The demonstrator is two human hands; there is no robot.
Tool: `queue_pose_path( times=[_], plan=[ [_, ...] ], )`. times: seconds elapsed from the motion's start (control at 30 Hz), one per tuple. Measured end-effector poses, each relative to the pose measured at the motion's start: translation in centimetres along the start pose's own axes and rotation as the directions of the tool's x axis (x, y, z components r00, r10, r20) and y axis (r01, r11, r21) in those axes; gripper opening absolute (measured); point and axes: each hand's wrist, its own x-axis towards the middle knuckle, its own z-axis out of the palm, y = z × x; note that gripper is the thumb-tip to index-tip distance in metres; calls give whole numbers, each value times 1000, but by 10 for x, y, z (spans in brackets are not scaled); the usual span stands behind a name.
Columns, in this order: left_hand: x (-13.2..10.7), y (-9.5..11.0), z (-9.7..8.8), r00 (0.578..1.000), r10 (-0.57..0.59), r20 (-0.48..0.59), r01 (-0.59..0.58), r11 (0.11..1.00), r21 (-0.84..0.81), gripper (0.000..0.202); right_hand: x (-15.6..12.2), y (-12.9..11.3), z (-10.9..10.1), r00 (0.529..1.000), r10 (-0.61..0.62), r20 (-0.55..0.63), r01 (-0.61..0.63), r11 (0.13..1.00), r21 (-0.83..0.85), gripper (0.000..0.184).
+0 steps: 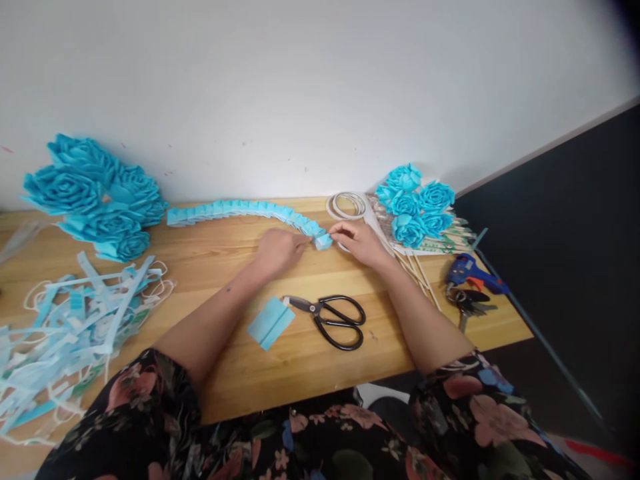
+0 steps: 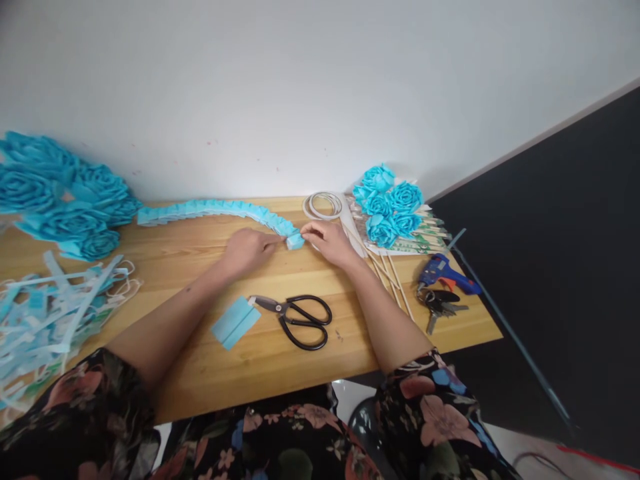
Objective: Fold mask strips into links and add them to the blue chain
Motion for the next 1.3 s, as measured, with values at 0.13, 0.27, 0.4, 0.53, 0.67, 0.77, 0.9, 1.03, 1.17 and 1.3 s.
queue_pose_path(
  times=[0.13, 0.27, 0.4, 0.53, 0.67, 0.77, 0.9, 1.03, 1.17, 1.3],
  plan=[
    [1, -2, 3, 1000, 7, -15, -7, 1000, 2, 43, 2, 1, 4, 999, -32, -21, 30, 997, -72, 16],
    [1, -2, 3, 1000, 13, -12, -13, 1000, 4, 44, 2, 3, 7, 999, -9, -52, 4, 997, -79, 13],
    [1, -3, 4, 1000, 15, -26, -15, 1000, 4, 44, 2, 3, 10, 998, -29, -61, 21, 992, -128, 11],
    [1, -3, 4, 1000, 10, -20, -10, 1000, 10, 44, 3, 4, 11, 997, -57, -51, 47, 983, -176, 13],
    [1, -2, 3, 1000, 9, -12, -9, 1000, 1, 44, 4, 6, 11, 995, -85, -46, 74, 976, -204, 14],
    [1, -2, 3, 1000, 4, -9, -4, 1000, -2, 45, 4, 6, 11, 995, -94, -41, 83, 975, -205, 15],
    [1, -2, 3, 1000, 1, -3, -1, 1000, -1, 44, 3, 6, 11, 993, -113, -33, 103, 970, -219, 17],
    [1, -1, 3, 1000, 3, -8, -3, 1000, 2, 43, 3, 4, 10, 990, -139, -31, 128, 962, -240, 17],
    [1, 0, 1, 1000, 6, -2, -6, 1000, 0, 43, 3, 3, 10, 987, -161, -8, 151, 941, -302, 19],
    [0, 0, 0, 1000, 9, -10, -9, 1000, -20, 43, 3, 4, 12, 981, -194, 7, 184, 917, -355, 23]
  ],
)
